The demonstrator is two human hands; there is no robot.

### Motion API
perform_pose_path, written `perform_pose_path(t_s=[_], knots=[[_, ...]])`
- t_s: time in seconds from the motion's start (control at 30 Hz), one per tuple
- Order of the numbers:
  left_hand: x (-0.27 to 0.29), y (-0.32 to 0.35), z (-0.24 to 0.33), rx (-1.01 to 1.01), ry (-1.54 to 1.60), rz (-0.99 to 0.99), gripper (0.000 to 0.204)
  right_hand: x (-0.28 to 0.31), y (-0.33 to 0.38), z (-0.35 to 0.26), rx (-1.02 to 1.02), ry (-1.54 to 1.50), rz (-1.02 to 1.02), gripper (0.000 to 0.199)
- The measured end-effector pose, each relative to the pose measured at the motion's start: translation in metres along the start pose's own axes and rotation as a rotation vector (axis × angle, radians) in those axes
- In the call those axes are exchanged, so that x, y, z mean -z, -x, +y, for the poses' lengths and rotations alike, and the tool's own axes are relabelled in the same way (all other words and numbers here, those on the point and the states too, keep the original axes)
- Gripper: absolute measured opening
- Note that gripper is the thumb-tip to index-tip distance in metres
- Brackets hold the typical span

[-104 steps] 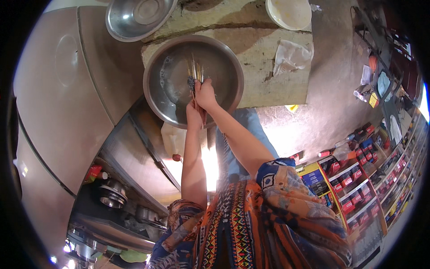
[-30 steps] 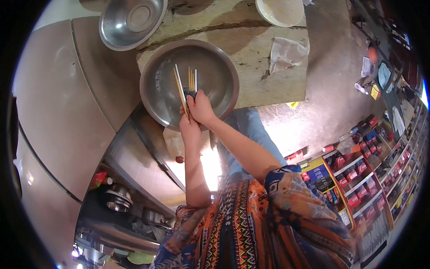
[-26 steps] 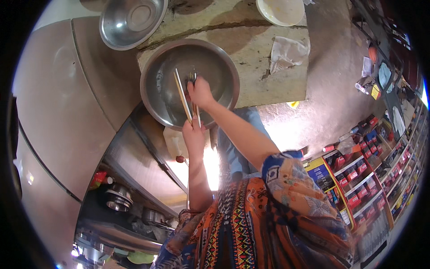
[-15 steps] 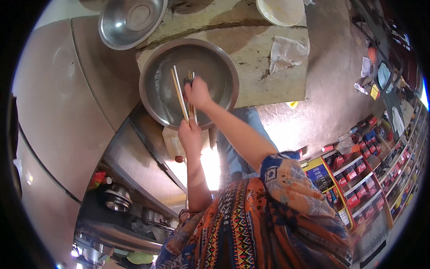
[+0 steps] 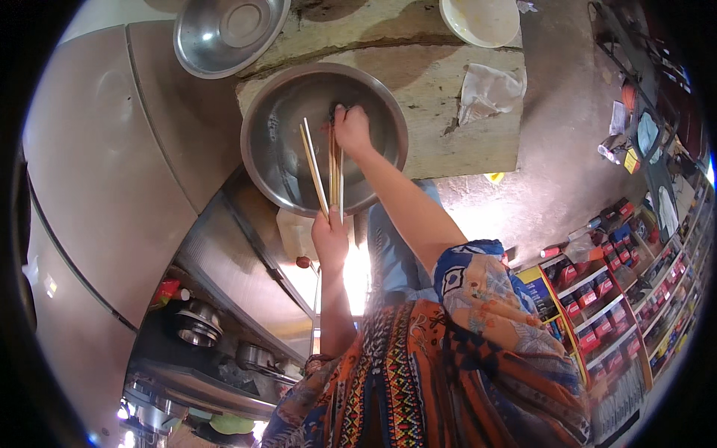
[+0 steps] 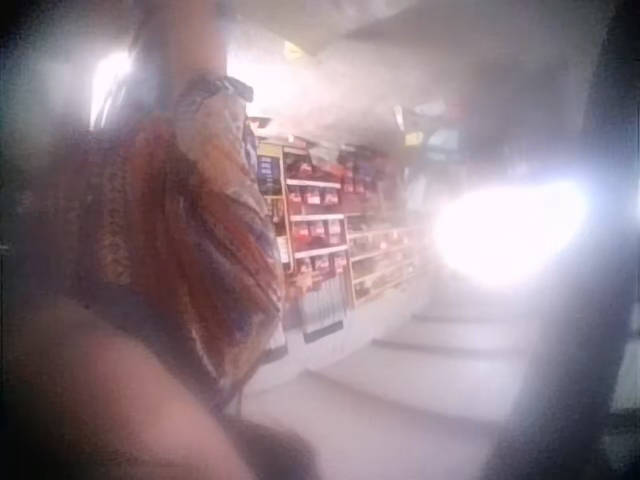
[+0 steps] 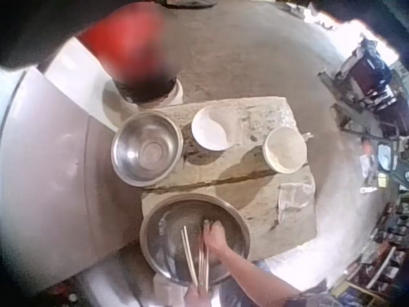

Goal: The person cleans a table, then washes a metal bowl, chopsticks, and a small white bowl in a sink using a sponge and dish soap. The person moves between an indoor table area and an outdoor sink area during the task.

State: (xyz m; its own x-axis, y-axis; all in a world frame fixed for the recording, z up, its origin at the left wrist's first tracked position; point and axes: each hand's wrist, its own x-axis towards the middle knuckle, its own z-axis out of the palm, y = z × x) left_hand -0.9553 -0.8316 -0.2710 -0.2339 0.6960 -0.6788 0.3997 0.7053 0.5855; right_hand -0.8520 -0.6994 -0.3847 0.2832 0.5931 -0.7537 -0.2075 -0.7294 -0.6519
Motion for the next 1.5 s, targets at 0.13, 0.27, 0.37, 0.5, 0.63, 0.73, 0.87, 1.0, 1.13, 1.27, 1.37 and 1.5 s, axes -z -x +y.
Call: perform_pose_path(t_s=[0.13, 0.27, 0.37, 0.5, 0.63, 0.73, 0.87, 1.0, 1.13, 1.27, 1.37, 1.5], knots=[[0.008, -0.031, 0.012, 0.315, 0.552, -0.16, 0.028, 0.008, 0.008, 0.003, 0.212, 0.282, 0.273, 0.033], [-0.009, -0.059, -0.003, 0.17, 0.37, -0.102, 0.022, 0.0, 0.028, 0.016, 0.489, 0.623, 0.41, 0.043], [-0.018, -0.069, -0.015, 0.221, 0.349, -0.068, 0.021, -0.003, 0.028, 0.026, 0.519, 0.879, 0.251, 0.041], [-0.014, -0.066, -0.005, 0.387, 0.629, -0.108, 0.021, 0.005, 0.006, 0.036, 0.387, 0.801, 0.265, 0.03], [-0.022, -0.065, -0.014, 0.196, 0.404, -0.027, 0.028, 0.003, 0.007, 0.06, 0.174, 0.437, 0.147, 0.023], [-0.026, -0.066, -0.017, 0.12, 0.227, -0.034, 0.03, -0.002, 0.014, 0.057, -0.146, -0.137, 0.136, 0.033], [-0.032, -0.068, -0.014, 0.075, 0.185, -0.053, 0.029, -0.014, 0.028, 0.055, 0.051, 0.255, 0.011, 0.049], [-0.04, -0.079, -0.044, -0.241, 0.01, 0.102, 0.03, -0.021, 0.029, 0.052, 0.008, 0.505, -0.112, 0.056], [-0.019, -0.041, 0.007, 0.103, 0.259, -0.175, 0.032, -0.011, -0.003, 0.012, -0.029, 0.191, -0.169, 0.058], [-0.014, -0.045, 0.005, 0.16, 0.331, -0.152, 0.032, -0.011, 0.047, 0.003, -0.008, 0.31, -0.174, 0.053], [-0.013, -0.043, 0.004, 0.135, 0.42, -0.116, 0.031, -0.012, 0.078, 0.005, -0.041, 0.209, -0.155, 0.051], [-0.01, -0.017, 0.004, 0.191, 0.468, -0.265, 0.029, -0.007, 0.012, 0.003, -0.018, 0.304, -0.138, 0.053]])
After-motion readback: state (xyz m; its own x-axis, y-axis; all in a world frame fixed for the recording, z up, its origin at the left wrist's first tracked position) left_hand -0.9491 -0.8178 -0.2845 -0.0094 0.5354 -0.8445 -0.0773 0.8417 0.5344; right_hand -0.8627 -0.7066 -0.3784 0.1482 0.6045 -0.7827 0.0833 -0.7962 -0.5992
